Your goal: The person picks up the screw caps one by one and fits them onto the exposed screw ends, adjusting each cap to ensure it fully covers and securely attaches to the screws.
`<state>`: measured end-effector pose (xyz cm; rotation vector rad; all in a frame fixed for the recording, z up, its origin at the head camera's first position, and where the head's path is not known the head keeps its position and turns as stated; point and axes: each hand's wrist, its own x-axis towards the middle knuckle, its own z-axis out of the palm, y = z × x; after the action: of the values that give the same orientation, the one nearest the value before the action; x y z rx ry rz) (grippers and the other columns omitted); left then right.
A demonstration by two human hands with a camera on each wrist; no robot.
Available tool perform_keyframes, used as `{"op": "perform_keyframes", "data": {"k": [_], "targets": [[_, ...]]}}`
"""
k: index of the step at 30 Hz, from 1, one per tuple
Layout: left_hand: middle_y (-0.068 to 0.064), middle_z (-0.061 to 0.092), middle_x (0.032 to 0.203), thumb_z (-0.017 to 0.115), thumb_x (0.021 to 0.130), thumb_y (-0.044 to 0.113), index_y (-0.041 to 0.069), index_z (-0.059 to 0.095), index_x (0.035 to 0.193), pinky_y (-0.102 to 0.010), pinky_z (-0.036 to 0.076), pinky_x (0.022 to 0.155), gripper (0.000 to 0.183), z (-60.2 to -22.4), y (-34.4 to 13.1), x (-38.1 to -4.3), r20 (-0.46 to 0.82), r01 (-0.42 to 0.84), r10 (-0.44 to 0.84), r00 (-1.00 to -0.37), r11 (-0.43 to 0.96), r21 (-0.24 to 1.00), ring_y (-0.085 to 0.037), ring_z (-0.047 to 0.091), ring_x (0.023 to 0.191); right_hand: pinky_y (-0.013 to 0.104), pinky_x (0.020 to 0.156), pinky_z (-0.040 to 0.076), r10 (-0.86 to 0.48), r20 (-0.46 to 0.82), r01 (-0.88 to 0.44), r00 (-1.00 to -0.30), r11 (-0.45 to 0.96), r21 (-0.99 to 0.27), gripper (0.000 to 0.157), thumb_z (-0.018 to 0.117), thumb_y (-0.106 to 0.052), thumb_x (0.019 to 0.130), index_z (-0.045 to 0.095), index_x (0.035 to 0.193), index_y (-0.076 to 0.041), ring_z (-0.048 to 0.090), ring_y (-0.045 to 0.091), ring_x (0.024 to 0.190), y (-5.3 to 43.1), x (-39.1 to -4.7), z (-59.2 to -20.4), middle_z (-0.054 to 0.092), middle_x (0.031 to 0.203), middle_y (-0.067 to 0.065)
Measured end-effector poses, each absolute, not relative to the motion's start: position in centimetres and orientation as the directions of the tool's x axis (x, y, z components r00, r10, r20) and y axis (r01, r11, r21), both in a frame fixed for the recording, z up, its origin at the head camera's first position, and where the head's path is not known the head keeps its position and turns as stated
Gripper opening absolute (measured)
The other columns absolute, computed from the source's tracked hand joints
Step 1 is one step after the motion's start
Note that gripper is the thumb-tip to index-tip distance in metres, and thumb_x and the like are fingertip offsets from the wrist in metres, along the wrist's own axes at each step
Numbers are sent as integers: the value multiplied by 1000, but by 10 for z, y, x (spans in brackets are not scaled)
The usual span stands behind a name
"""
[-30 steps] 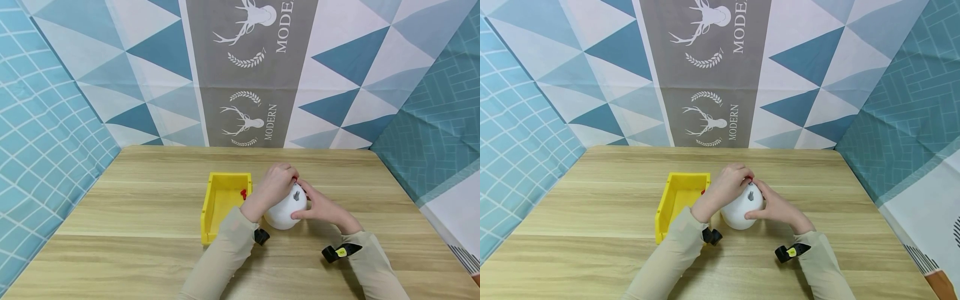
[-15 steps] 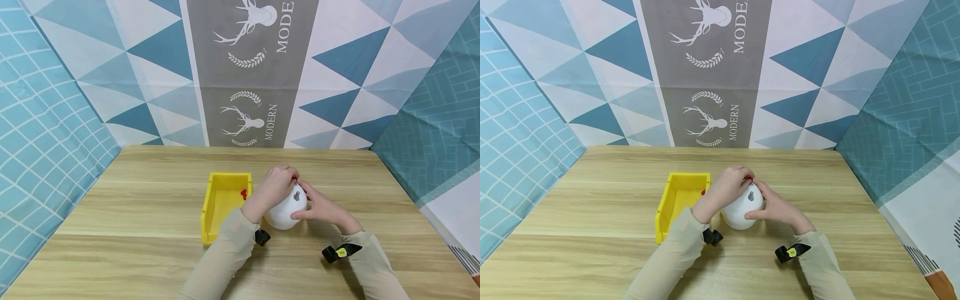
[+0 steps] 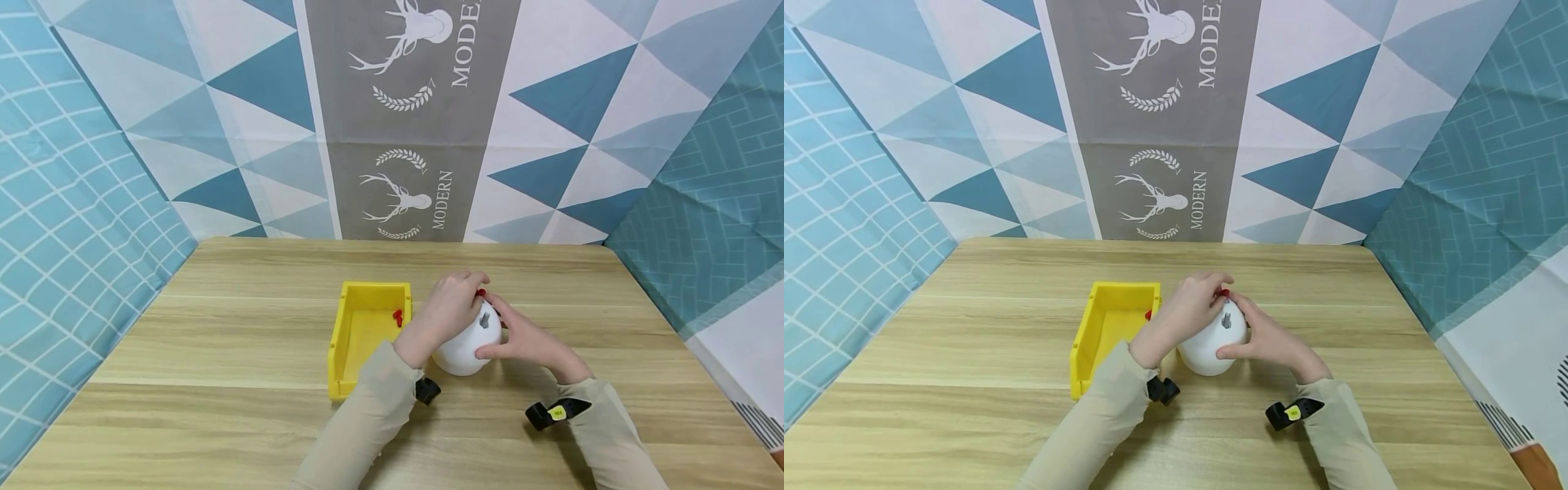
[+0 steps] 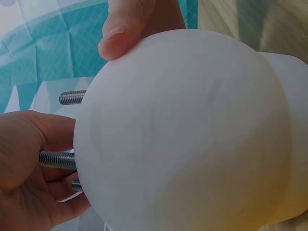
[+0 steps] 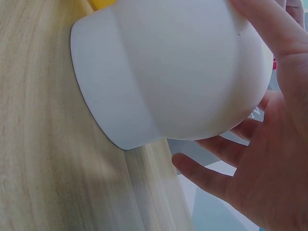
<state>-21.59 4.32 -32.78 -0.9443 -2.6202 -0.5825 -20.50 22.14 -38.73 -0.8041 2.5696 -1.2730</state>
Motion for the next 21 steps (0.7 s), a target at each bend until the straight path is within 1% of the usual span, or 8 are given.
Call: {"op": "perform_keyframes", "data": {"k": [6, 11, 16, 21], "targets": [[-4, 67, 99, 55, 89, 16, 9, 63, 106, -28, 50, 82, 20, -325, 39, -213, 432, 660, 522, -735, 697, 280, -19, 62, 91, 51, 93, 39, -519, 88, -389, -850, 506, -770, 95, 75, -29, 74, 14, 144, -11, 39, 30, 123, 221, -205, -387, 31, 142, 13], [-2, 67, 96, 56, 89, 15, 10, 65, 102, -24, 50, 79, 17, -322, 35, -211, 473, 661, 505, -722, 706, 254, -17, 63, 87, 50, 93, 40, -512, 83, -381, -855, 511, -771, 94, 75, -30, 73, 16, 143, -11, 42, 29, 120, 220, -204, -387, 36, 137, 11], [-2, 67, 96, 58, 87, 15, 9, 66, 100, -25, 50, 82, 15, -320, 31, -211, 492, 643, 483, -725, 731, 229, -17, 62, 86, 50, 93, 40, -498, 63, -360, -865, 527, -770, 92, 76, -31, 72, 18, 142, -11, 44, 29, 117, 220, -204, -387, 39, 134, 11], [-3, 66, 97, 57, 88, 14, 9, 66, 99, -26, 50, 82, 15, -320, 25, -211, 497, 636, 477, -725, 740, 218, -17, 62, 87, 50, 93, 40, -500, 66, -359, -863, 516, -778, 91, 76, -30, 72, 20, 141, -11, 43, 29, 118, 220, -203, -387, 40, 133, 11]]}}
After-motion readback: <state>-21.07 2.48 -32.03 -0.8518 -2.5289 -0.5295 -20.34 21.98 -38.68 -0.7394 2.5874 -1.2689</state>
